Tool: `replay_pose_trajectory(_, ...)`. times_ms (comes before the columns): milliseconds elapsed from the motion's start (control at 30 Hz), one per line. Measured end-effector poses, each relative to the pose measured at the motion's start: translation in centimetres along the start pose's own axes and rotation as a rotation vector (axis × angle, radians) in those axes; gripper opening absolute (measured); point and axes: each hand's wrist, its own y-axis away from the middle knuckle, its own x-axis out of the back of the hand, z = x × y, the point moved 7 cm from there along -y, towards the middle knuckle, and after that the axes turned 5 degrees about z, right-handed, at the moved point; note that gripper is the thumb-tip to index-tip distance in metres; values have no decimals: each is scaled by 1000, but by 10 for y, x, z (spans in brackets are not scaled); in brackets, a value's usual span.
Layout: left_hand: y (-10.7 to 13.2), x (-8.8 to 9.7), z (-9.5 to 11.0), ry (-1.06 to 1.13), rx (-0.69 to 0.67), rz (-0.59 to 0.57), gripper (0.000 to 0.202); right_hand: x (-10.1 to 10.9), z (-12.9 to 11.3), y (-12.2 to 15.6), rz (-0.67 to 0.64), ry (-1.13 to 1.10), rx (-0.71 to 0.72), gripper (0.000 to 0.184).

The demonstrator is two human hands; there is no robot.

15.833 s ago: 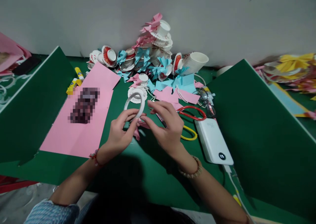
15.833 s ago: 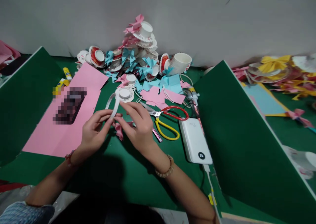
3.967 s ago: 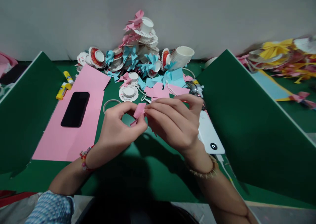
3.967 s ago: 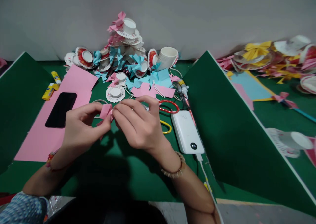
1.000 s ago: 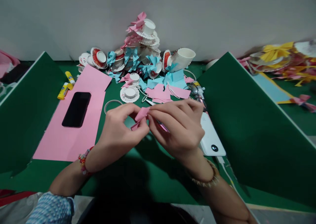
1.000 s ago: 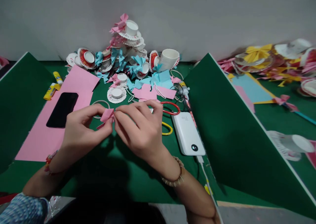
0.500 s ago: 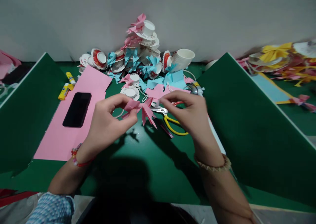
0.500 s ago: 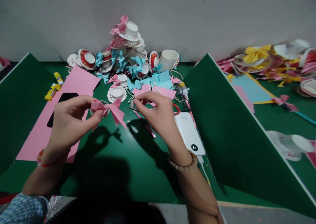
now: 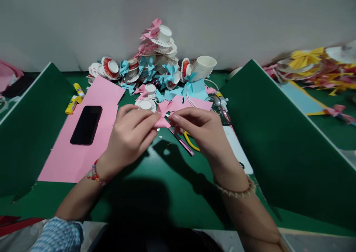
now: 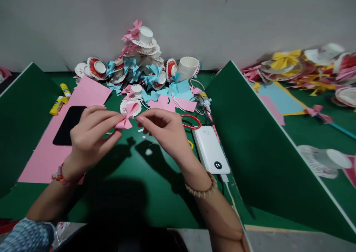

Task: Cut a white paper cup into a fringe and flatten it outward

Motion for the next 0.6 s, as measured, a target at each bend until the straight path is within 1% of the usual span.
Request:
replay_pose_trajectory(67, 2, -2, 6, -64, -91, 25, 21, -5, -3, 4, -36, -125, -103, 14)
replay_pose_trajectory(167, 3, -5, 12, -136, -148, 56, 20, -12, -2, 9, -51, -209, -186, 19)
replay_pose_trajectory(233, 3, -7, 15, -158, -160, 53, 19, -12, -3, 11, -6, -233, -163, 25)
replay_pose_trajectory(300, 3, -9, 15, -164, -159, 50, 18, -10, -8, 13, 55, -211, -94, 28)
replay_pose_trajectory(400, 4, -10, 14, -153, -138, 53, 19, -9, -18, 18, 106, -84, 14, 18)
replay_pose_trajectory(467, 5, -9, 12, -128, -120, 57, 20, -9, -23, 20, 114, -7, 53, 13)
replay_pose_trajectory(533, 5, -8, 10, -87, -79, 50, 20, -7, -24, 20, 122, 8, 61, 11)
replay_pose_trajectory(600, 3, -7, 4, -3, 23, 14, 20, -5, -21, 17, 113, -31, 42, 11)
